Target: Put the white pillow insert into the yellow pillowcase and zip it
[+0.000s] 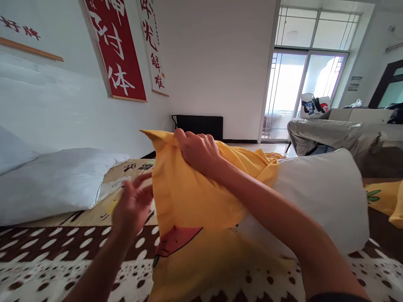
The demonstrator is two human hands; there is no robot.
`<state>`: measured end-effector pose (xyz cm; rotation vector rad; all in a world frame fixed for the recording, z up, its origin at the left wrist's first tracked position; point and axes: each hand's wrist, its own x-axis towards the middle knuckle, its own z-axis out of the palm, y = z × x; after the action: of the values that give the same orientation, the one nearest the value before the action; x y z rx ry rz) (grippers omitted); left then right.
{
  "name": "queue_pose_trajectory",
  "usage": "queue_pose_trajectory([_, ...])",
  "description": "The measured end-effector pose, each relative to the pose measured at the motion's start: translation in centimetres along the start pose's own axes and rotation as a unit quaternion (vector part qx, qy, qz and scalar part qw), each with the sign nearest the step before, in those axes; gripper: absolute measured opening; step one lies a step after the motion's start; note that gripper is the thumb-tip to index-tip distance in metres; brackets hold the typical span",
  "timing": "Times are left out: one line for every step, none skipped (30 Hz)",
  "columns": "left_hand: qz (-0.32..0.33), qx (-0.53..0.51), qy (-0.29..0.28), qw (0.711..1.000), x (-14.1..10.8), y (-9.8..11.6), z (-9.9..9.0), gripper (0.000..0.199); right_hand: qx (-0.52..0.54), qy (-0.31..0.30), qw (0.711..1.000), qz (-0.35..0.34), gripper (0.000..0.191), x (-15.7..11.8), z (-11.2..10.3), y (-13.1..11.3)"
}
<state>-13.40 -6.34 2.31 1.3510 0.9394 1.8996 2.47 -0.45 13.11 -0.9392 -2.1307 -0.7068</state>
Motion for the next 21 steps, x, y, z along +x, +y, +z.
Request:
queue_pose_trajectory([0.01, -0.005, -0.008, 1.0, 0.6, 1.1, 0.1, 0.057, 0.014, -0.002, 1.0, 0.007, 0.019, 0.0, -0.1, -0.2])
queue_pose_trajectory([0.012, 0.004, -0.022, 1.0, 1.2, 2.1, 0.3, 0.06, 0.031, -0.005, 0.999, 0.009, 0.017, 0.1, -0.2, -0.4])
queue_pose_trajectory([0.001, 0.029, -0.038, 0.999, 1.7, 3.2, 0.8, 0.063, 0.053, -0.01, 0.999, 0.005, 0.016, 0.2, -0.4, -0.7])
queue_pose_trajectory([-0.018, 0.059, -0.049, 0.997, 2.1, 4.1, 1.5, 0.066, 0.084, -0.016, 0.996, -0.001, 0.015, 0.3, -0.7, -1.0])
queue_pose_trajectory([-0.039, 0.085, -0.051, 0.994, 2.3, 4.9, 2.2, 0.064, 0.125, -0.023, 0.992, -0.013, 0.015, 0.3, -1.2, -1.1])
queue_pose_trajectory([-0.052, 0.102, -0.044, 0.992, 2.4, 5.6, 3.0, 0.06, 0.175, -0.035, 0.983, -0.031, 0.015, 0.4, -1.8, -1.0])
queue_pose_trajectory([-0.057, 0.108, -0.029, 0.992, 2.4, 6.2, 3.7, 0.054, 0.232, -0.056, 0.97, -0.056, 0.016, 0.4, -2.4, -0.5])
queue_pose_trajectory([-0.057, 0.105, -0.007, 0.993, 2.3, 6.7, 4.2, 0.051, 0.287, -0.088, 0.95, -0.084, 0.018, 0.4, -3.1, 0.4])
queue_pose_trajectory([-0.057, 0.096, 0.024, 0.993, 2.0, 7.2, 4.6, 0.05, 0.333, -0.129, 0.927, -0.114, 0.02, 0.2, -3.8, 1.7])
queue_pose_trajectory([-0.058, 0.093, 0.057, 0.992, 1.6, 7.6, 4.9, 0.051, 0.364, -0.176, 0.904, -0.139, 0.022, 0.0, -4.5, 3.3])
queue_pose_trajectory([-0.062, 0.103, 0.09, 0.989, 1.1, 8.0, 4.9, 0.051, 0.379, -0.223, 0.885, -0.153, 0.025, -0.5, -5.0, 5.2])
queue_pose_trajectory([-0.064, 0.122, 0.121, 0.983, 0.6, 8.4, 4.9, 0.049, 0.379, -0.265, 0.874, -0.151, 0.028, -1.0, -5.3, 7.3])
queue_pose_trajectory([-0.057, 0.146, 0.15, 0.976, 0.0, 8.7, 4.7, 0.046, 0.369, -0.301, 0.87, -0.131, 0.031, -1.7, -5.4, 9.3])
queue_pose_trajectory([-0.04, 0.169, 0.172, 0.97, -0.5, 9.1, 4.5, 0.041, 0.355, -0.336, 0.867, -0.098, 0.034, -2.5, -5.4, 11.2])
queue_pose_trajectory([-0.019, 0.189, 0.179, 0.965, -1.0, 9.4, 4.2, 0.037, 0.342, -0.369, 0.862, -0.058, 0.038, -3.3, -5.3, 12.9])
queue_pose_trajectory([-0.002, 0.204, 0.176, 0.963, -1.4, 9.6, 3.9, 0.034, 0.334, -0.4, 0.853, -0.019, 0.041, -4.2, -5.1, 14.4])
queue_pose_trajectory([0.01, 0.211, 0.167, 0.963, -1.6, 9.8, 3.7, 0.033, 0.331, -0.426, 0.842, 0.01, 0.043, -5.0, -5.0, 15.5])
queue_pose_trajectory([0.018, 0.216, 0.154, 0.964, -1.7, 10.0, 3.4, 0.032, 0.334, -0.44, 0.833, 0.029, 0.045, -5.9, -5.0, 16.5])
queue_pose_trajectory([0.025, 0.218, 0.143, 0.965, -1.6, 10.0, 3.1, 0.032, 0.342, -0.44, 0.83, 0.039, 0.045, -6.8, -5.0, 17.1])
queue_pose_trajectory([0.03, 0.222, 0.141, 0.964, -1.4, 10.0, 2.9, 0.031, 0.351, -0.426, 0.833, 0.044, 0.045, -7.6, -5.2, 17.7])
queue_pose_trajectory([0.033, 0.222, 0.153, 0.962, -1.1, 9.9, 2.7, 0.03, 0.356, -0.408, 0.84, 0.049, 0.045, -8.4, -5.4, 18.1])
